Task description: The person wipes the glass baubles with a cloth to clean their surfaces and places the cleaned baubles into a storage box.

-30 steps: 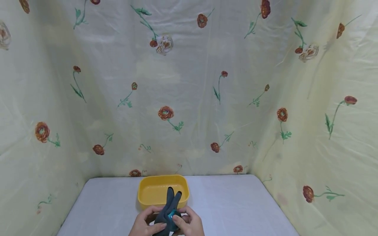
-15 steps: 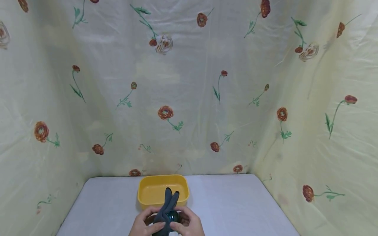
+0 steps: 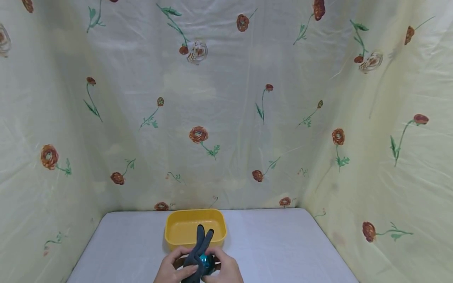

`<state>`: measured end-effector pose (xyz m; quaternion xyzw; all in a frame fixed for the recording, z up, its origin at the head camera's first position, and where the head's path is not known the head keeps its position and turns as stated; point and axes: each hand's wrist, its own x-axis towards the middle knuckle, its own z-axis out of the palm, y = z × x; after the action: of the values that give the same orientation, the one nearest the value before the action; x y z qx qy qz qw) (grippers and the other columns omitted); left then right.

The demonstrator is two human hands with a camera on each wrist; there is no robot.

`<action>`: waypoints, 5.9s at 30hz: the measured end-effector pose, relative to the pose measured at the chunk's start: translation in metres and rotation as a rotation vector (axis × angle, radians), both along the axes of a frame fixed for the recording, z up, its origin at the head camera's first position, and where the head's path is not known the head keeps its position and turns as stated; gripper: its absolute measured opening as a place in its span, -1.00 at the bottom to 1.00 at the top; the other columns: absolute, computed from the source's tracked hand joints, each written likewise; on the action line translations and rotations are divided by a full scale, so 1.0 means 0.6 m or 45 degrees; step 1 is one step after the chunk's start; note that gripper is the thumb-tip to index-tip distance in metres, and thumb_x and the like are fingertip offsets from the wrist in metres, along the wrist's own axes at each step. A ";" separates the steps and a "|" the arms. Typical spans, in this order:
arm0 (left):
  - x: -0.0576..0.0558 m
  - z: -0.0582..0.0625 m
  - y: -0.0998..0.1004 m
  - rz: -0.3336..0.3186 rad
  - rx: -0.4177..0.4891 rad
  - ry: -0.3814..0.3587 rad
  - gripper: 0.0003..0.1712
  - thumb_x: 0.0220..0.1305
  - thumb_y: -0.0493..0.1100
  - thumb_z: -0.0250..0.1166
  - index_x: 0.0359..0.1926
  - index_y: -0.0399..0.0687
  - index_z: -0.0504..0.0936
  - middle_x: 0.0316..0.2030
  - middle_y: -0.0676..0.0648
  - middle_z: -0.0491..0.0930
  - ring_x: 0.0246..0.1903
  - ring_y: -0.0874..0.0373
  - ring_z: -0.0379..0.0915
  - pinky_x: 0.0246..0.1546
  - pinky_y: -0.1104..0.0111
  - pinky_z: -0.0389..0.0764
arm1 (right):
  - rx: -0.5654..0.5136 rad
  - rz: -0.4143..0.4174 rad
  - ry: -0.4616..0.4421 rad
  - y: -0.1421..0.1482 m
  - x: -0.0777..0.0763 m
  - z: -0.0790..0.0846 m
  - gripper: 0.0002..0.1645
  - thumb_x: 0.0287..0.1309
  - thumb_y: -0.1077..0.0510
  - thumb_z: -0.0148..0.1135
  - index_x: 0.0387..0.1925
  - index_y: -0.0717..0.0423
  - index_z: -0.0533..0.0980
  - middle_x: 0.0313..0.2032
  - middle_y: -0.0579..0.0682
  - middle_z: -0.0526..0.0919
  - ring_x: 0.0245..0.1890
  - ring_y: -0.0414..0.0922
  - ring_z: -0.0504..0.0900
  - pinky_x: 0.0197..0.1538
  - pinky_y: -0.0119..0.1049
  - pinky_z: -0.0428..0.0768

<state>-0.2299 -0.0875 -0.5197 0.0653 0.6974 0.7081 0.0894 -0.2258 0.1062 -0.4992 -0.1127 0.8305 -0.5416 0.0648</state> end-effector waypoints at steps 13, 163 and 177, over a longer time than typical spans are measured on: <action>-0.001 0.009 0.008 0.028 -0.003 -0.026 -0.36 0.10 -0.02 0.51 0.09 -0.31 0.53 0.05 -0.20 0.62 -0.06 0.01 0.62 -0.02 0.08 0.75 | 0.424 -0.090 0.637 -0.019 0.024 0.004 -0.18 -0.32 0.54 0.43 0.03 -0.17 0.54 -0.04 -0.19 0.69 -0.08 -0.25 0.62 0.04 -0.19 0.75; 0.011 0.020 0.001 -0.040 0.017 -0.017 -0.36 0.15 -0.01 0.47 0.13 -0.30 0.51 0.13 -0.25 0.57 -0.02 -0.01 0.58 0.00 0.11 0.74 | -0.050 -0.054 0.162 -0.010 0.030 0.005 -0.46 -0.04 0.06 0.53 0.01 -0.16 0.52 -0.01 -0.07 0.39 -0.02 -0.08 0.54 -0.05 -0.13 0.80; 0.004 0.017 -0.002 -0.001 0.060 0.022 -0.38 0.14 -0.01 0.47 0.07 -0.35 0.52 -0.03 -0.18 0.63 -0.11 0.01 0.67 -0.04 0.16 0.78 | -0.151 -0.025 0.212 -0.002 0.020 -0.007 -0.37 -0.01 -0.10 0.51 0.06 0.03 0.49 -0.10 0.01 0.52 -0.34 -0.29 0.61 -0.31 -0.51 0.68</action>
<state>-0.2277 -0.0887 -0.5097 0.0739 0.6812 0.7237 0.0822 -0.2138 0.1051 -0.5032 -0.1530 0.8005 -0.5792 -0.0166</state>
